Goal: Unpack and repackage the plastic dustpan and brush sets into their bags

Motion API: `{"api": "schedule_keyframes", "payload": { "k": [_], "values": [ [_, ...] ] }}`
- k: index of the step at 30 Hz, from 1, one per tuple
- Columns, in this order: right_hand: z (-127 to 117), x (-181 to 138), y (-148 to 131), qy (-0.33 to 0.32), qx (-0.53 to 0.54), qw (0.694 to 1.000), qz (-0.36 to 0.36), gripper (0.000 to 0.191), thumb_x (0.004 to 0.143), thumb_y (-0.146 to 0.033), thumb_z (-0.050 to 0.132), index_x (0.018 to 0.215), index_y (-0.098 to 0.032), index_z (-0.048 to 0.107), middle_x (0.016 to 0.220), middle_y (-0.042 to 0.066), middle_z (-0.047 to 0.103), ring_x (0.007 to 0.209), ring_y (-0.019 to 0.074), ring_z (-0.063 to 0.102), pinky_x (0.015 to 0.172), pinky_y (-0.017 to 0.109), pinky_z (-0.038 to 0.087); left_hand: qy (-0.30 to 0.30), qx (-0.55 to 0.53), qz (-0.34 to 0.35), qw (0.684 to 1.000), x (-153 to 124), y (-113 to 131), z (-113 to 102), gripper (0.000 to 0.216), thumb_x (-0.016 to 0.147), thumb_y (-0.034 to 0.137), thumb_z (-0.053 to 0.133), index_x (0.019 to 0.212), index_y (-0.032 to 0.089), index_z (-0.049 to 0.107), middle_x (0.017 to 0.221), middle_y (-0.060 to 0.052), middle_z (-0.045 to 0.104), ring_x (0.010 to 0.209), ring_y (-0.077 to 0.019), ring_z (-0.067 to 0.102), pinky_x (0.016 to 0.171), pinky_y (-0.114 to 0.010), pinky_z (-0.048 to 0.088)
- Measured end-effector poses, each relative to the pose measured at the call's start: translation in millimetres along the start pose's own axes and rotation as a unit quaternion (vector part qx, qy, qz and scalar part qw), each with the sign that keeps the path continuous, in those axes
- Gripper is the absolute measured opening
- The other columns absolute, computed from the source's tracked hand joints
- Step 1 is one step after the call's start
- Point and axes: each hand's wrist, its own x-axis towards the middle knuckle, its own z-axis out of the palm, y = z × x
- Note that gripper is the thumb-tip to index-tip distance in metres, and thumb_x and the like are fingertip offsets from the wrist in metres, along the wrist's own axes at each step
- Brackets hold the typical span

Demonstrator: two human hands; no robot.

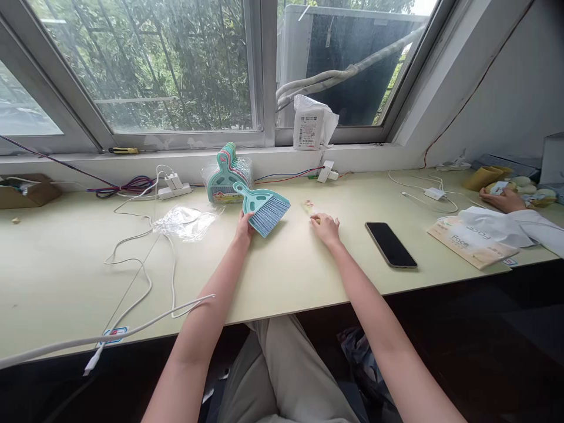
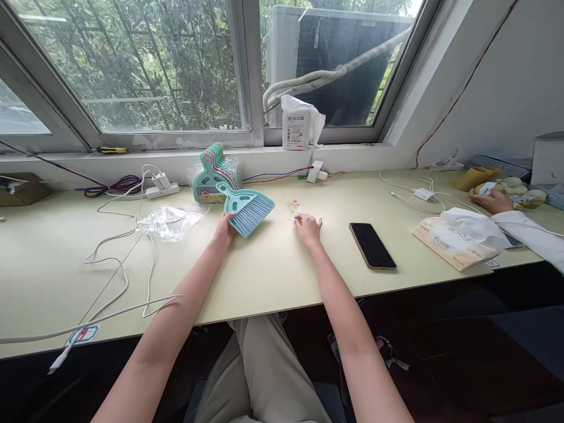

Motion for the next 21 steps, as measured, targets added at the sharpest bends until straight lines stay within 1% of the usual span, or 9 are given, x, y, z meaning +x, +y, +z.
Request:
{"api": "schedule_keyframes", "payload": {
  "k": [2, 3, 6, 8, 11, 13, 15, 17, 21],
  "values": [
    [-1, -2, -5, 0.006, 0.003, 1.000, -0.024, 0.018, 0.083, -0.027, 0.050, 0.092, -0.026, 0.066, 0.097, 0.005, 0.066, 0.098, 0.0234, 0.054, 0.100, 0.053, 0.026, -0.010, 0.002, 0.003, 1.000, -1, -1, 1, 0.045, 0.076, 0.025, 0.056, 0.120, 0.027, 0.049, 0.102, -0.004, 0.063, 0.080, -0.0144, 0.062, 0.060, -0.024, 0.053],
    [-2, -3, -5, 0.016, -0.006, 1.000, -0.016, 0.017, 0.082, -0.028, 0.054, 0.094, -0.025, 0.066, 0.100, 0.007, 0.065, 0.101, 0.0248, 0.052, 0.097, 0.050, 0.029, -0.016, 0.003, 0.003, 1.000, -1, -2, 1, 0.045, 0.076, 0.025, 0.056, 0.121, 0.028, 0.049, 0.104, -0.004, 0.063, 0.081, -0.0148, 0.062, 0.060, -0.024, 0.053],
    [-5, -1, 2, 0.029, -0.039, 0.998, 0.046, 0.022, 0.077, -0.032, 0.062, 0.097, -0.022, 0.067, 0.113, 0.013, 0.059, 0.109, 0.0308, 0.046, 0.091, 0.048, 0.032, -0.034, 0.002, 0.006, 0.999, 0, -4, 1, 0.046, 0.076, 0.024, 0.057, 0.121, 0.029, 0.051, 0.106, -0.003, 0.063, 0.083, -0.0154, 0.063, 0.062, -0.026, 0.053],
    [-6, 1, 7, 0.017, -0.046, 0.997, 0.066, 0.019, 0.078, -0.033, 0.062, 0.092, -0.022, 0.068, 0.112, 0.013, 0.059, 0.109, 0.0316, 0.045, 0.089, 0.048, 0.032, -0.039, 0.013, 0.017, 0.999, 0, -4, 2, 0.046, 0.076, 0.025, 0.057, 0.121, 0.029, 0.051, 0.106, -0.003, 0.063, 0.084, -0.0157, 0.062, 0.065, -0.026, 0.053],
    [-8, 2, 9, 0.011, -0.046, 0.997, 0.058, 0.015, 0.081, -0.033, 0.058, 0.087, -0.023, 0.068, 0.106, 0.012, 0.060, 0.107, 0.0310, 0.045, 0.088, 0.048, 0.033, -0.030, 0.065, 0.056, 0.996, -3, -3, 6, 0.049, 0.074, 0.024, 0.059, 0.123, 0.028, 0.052, 0.101, -0.002, 0.064, 0.083, -0.0160, 0.062, 0.068, -0.027, 0.052],
    [-8, 1, 7, 0.009, -0.043, 0.997, 0.059, 0.019, 0.081, -0.038, 0.058, 0.087, -0.023, 0.068, 0.106, 0.012, 0.060, 0.107, 0.0314, 0.045, 0.088, 0.048, 0.033, -0.028, 0.114, 0.110, 0.987, -7, -1, 10, 0.052, 0.074, 0.023, 0.060, 0.125, 0.026, 0.051, 0.096, -0.002, 0.065, 0.080, -0.0158, 0.061, 0.070, -0.026, 0.050],
    [-7, 1, 4, 0.004, -0.041, 0.997, 0.059, 0.022, 0.080, -0.042, 0.059, 0.088, -0.024, 0.068, 0.108, 0.011, 0.059, 0.108, 0.0315, 0.045, 0.089, 0.049, 0.033, -0.026, 0.179, 0.174, 0.968, -14, 0, 15, 0.053, 0.075, 0.024, 0.059, 0.127, 0.025, 0.051, 0.086, -0.001, 0.064, 0.074, -0.0153, 0.060, 0.068, -0.025, 0.047],
    [-7, 1, 2, -0.004, -0.035, 0.998, 0.059, 0.021, 0.078, -0.042, 0.062, 0.087, -0.024, 0.068, 0.109, 0.010, 0.059, 0.109, 0.0312, 0.045, 0.089, 0.048, 0.034, -0.013, 0.264, 0.224, 0.938, -22, 1, 21, 0.053, 0.078, 0.027, 0.057, 0.130, 0.026, 0.049, 0.075, 0.001, 0.061, 0.066, -0.0149, 0.057, 0.065, -0.024, 0.044],
    [-8, 2, 2, -0.021, -0.014, 0.996, 0.082, 0.014, 0.074, -0.035, 0.066, 0.083, -0.024, 0.066, 0.106, 0.007, 0.062, 0.110, 0.0290, 0.048, 0.088, 0.043, 0.037, 0.031, 0.423, 0.269, 0.865, -37, 2, 29, 0.054, 0.083, 0.030, 0.052, 0.136, 0.029, 0.044, 0.067, 0.002, 0.056, 0.057, -0.0149, 0.051, 0.061, -0.024, 0.038]
  ]
}}
